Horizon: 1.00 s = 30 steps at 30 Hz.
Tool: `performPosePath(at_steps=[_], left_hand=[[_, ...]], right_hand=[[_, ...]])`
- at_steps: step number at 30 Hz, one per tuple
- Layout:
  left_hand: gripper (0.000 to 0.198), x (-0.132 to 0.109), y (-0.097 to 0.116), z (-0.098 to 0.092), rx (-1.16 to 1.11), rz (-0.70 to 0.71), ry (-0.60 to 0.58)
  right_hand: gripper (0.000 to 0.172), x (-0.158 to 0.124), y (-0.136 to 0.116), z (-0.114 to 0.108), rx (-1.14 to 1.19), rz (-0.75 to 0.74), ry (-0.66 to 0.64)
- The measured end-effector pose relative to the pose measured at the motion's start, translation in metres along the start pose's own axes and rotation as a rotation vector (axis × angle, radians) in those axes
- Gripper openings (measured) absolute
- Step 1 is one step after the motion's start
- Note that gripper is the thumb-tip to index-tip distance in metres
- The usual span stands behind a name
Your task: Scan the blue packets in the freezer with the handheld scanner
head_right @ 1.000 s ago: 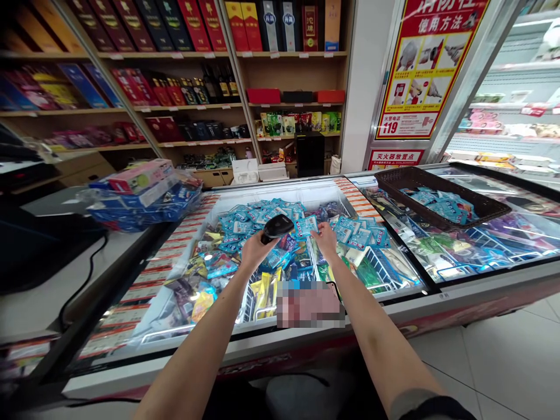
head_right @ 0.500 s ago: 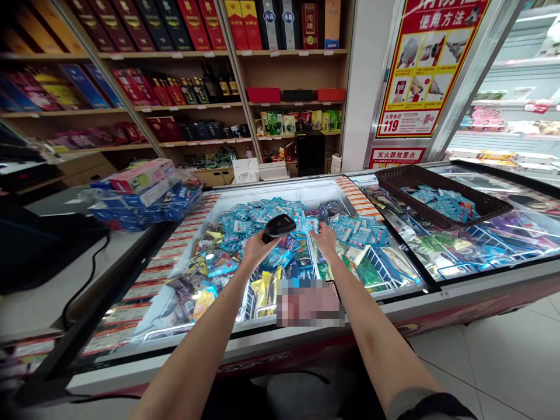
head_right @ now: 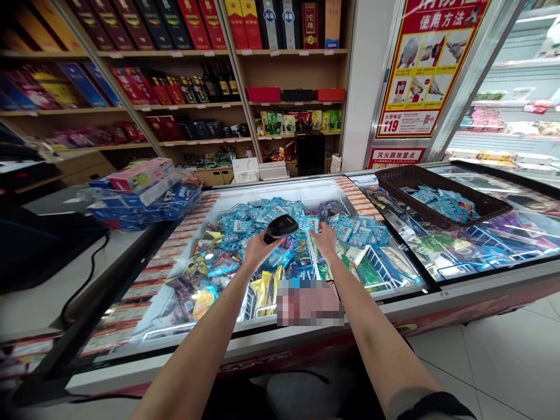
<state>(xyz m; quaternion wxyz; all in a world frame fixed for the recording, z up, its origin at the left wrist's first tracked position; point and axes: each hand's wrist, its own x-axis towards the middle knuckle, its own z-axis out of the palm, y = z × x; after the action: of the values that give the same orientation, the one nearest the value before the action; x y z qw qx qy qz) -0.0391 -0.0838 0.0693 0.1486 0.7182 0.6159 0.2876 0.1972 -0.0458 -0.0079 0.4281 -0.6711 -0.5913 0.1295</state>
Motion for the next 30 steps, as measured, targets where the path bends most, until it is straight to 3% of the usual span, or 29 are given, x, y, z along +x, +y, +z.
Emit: performPosePath(at_steps=[30], left_hand=[[0.054,-0.0051,0.002,-0.0024,-0.04,0.068,-0.072]], right_hand=[[0.031,-0.0005,-0.0034,-0.0033,-0.044,-0.033,0.008]])
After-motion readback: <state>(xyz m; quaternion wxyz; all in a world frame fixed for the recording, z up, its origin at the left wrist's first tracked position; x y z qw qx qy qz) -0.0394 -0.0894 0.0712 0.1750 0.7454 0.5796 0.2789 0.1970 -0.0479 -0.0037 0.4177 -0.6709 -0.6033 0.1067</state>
